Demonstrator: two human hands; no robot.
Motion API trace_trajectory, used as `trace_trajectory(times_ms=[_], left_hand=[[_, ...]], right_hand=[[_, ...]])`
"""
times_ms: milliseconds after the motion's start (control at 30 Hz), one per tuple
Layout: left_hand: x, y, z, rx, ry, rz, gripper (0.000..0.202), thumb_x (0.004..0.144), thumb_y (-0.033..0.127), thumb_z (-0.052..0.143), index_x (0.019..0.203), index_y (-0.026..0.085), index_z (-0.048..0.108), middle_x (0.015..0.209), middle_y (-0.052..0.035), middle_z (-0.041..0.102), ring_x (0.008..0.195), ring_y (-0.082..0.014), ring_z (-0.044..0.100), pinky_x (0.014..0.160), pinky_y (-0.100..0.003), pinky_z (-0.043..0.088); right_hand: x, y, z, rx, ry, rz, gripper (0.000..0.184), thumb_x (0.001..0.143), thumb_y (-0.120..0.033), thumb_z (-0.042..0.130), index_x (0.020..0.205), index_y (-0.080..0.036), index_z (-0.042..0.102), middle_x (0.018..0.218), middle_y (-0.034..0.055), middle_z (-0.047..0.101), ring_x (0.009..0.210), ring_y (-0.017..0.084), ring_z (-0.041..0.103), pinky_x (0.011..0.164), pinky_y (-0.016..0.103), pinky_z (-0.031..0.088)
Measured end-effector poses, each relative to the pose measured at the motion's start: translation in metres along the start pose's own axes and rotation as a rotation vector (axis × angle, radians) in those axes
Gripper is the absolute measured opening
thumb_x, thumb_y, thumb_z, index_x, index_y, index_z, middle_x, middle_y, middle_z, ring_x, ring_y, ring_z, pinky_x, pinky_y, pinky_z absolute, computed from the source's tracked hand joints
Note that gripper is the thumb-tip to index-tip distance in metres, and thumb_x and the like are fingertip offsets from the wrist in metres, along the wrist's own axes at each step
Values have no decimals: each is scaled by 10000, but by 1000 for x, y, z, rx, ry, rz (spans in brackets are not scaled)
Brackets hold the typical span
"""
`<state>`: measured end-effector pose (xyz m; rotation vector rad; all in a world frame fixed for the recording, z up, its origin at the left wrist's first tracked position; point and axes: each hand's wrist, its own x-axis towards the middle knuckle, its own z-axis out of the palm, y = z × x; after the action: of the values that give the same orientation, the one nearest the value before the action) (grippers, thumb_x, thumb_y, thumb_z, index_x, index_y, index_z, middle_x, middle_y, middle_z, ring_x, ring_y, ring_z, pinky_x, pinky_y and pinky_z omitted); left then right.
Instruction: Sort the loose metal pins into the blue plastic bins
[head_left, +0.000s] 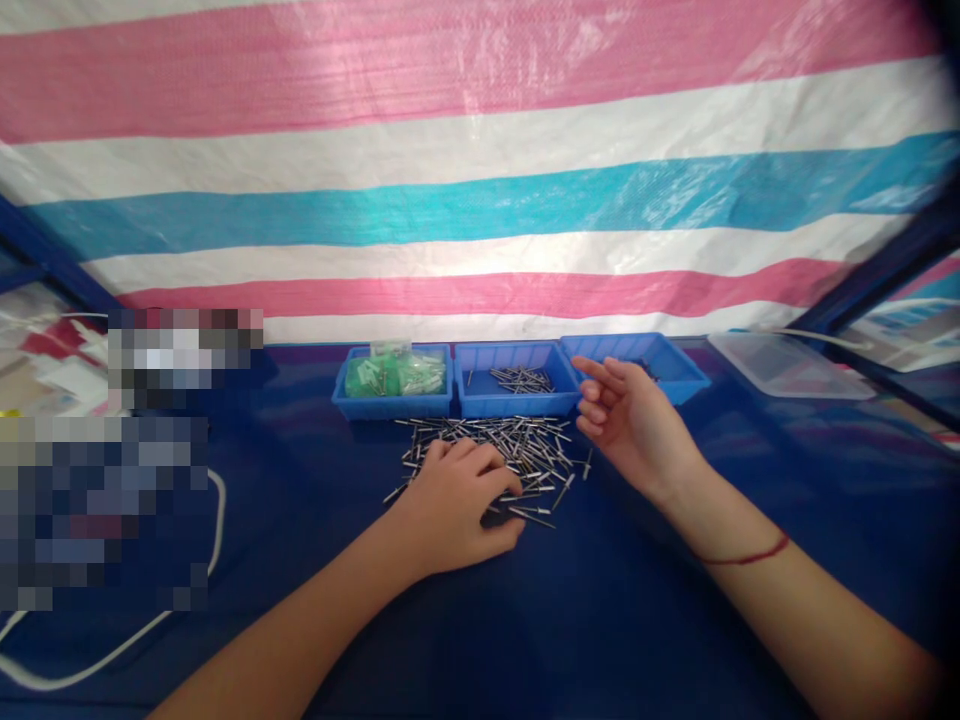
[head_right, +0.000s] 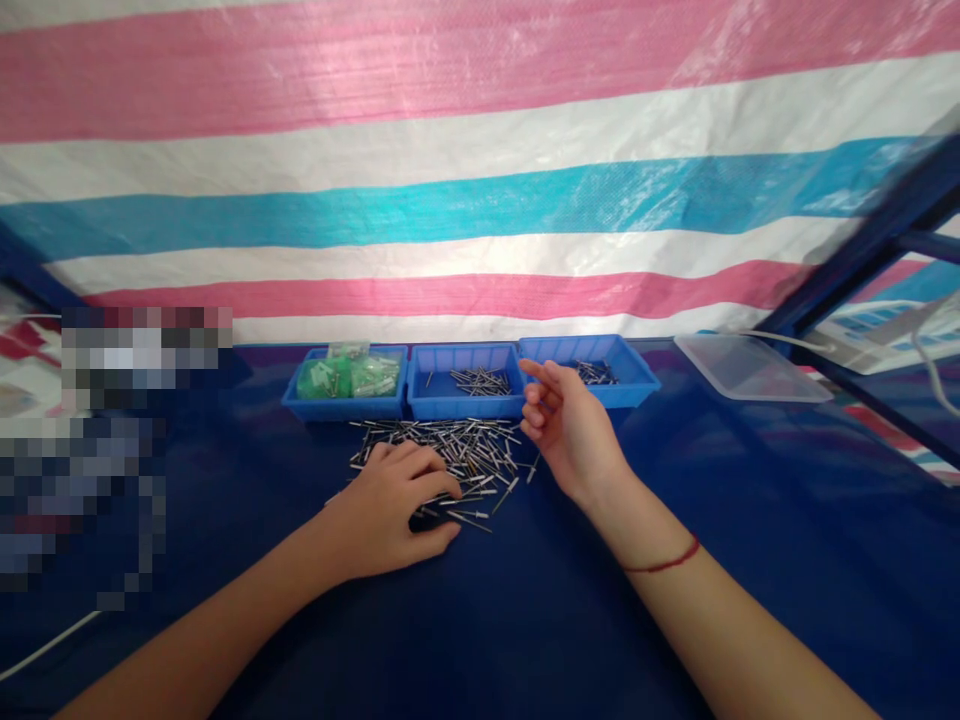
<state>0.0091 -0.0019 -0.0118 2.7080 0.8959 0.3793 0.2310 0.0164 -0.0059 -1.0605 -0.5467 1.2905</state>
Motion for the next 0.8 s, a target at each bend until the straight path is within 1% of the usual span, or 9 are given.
trace_trajectory(times_ms=[67, 167, 333, 433, 500, 600, 700, 800], left_hand=[[1, 0, 0, 40, -20, 15, 167, 834, 339, 604, 952, 226, 638, 965, -35, 617, 935, -211, 523, 787, -343, 319], [3, -2, 1, 91, -17, 38, 146, 887, 331, 557, 936, 221, 640, 957, -35, 620, 896, -188, 526, 766, -329, 296], [5, -8, 8, 174, 36, 56, 139, 899, 323, 551, 905, 212, 634, 941, -29, 629, 876, -182, 522, 753, -334, 269], [6, -9, 10, 219, 55, 62, 148, 909, 316, 535, 879, 211, 636, 923, -29, 641, 864, -185, 522, 744, -339, 265], [7, -9, 9, 209, 71, 38, 161, 915, 308, 522, 866, 206, 637, 909, -31, 649, 860, -189, 528, 740, -339, 276], [9, -9, 6, 63, 134, -67, 172, 931, 281, 484, 894, 195, 628, 917, -36, 659, 857, -186, 549, 744, -325, 318], [10, -11, 4, -187, 243, -188, 184, 941, 276, 447, 923, 181, 604, 921, -40, 657, 841, -170, 573, 741, -291, 376], [11, -11, 4, -372, 322, -287, 200, 937, 300, 443, 925, 176, 600, 869, -27, 649, 766, -152, 575, 692, -260, 409]], right_hand=[[-5, 4, 5, -57, -60, 7, 257, 763, -355, 583, 938, -178, 644, 626, -46, 423, 449, 68, 320, 377, 218, 271], [-14, 8, 12, -174, -131, -41, 263, 752, -370, 605, 908, -166, 661, 620, -37, 440, 465, 74, 343, 398, 226, 271], [-22, 13, 15, -420, -202, -180, 233, 766, -381, 624, 807, -158, 679, 592, -23, 469, 504, 84, 385, 442, 236, 279], [-24, 13, 16, -549, -230, -212, 245, 788, -385, 603, 806, -155, 684, 578, -19, 479, 513, 91, 398, 451, 239, 280], [-24, 13, 16, -615, -243, -239, 248, 804, -379, 577, 806, -155, 683, 578, -19, 483, 518, 96, 409, 458, 241, 293], [-24, 13, 14, -724, -262, -297, 189, 803, -307, 551, 811, -162, 673, 599, -15, 511, 529, 103, 430, 469, 242, 320], [-25, 15, 13, -822, -366, -328, 164, 773, -244, 570, 895, -173, 653, 659, -7, 569, 564, 114, 471, 513, 249, 383], [-28, 19, 16, -826, -461, -314, 200, 772, -281, 611, 943, -180, 638, 695, -4, 589, 579, 116, 492, 535, 255, 410]])
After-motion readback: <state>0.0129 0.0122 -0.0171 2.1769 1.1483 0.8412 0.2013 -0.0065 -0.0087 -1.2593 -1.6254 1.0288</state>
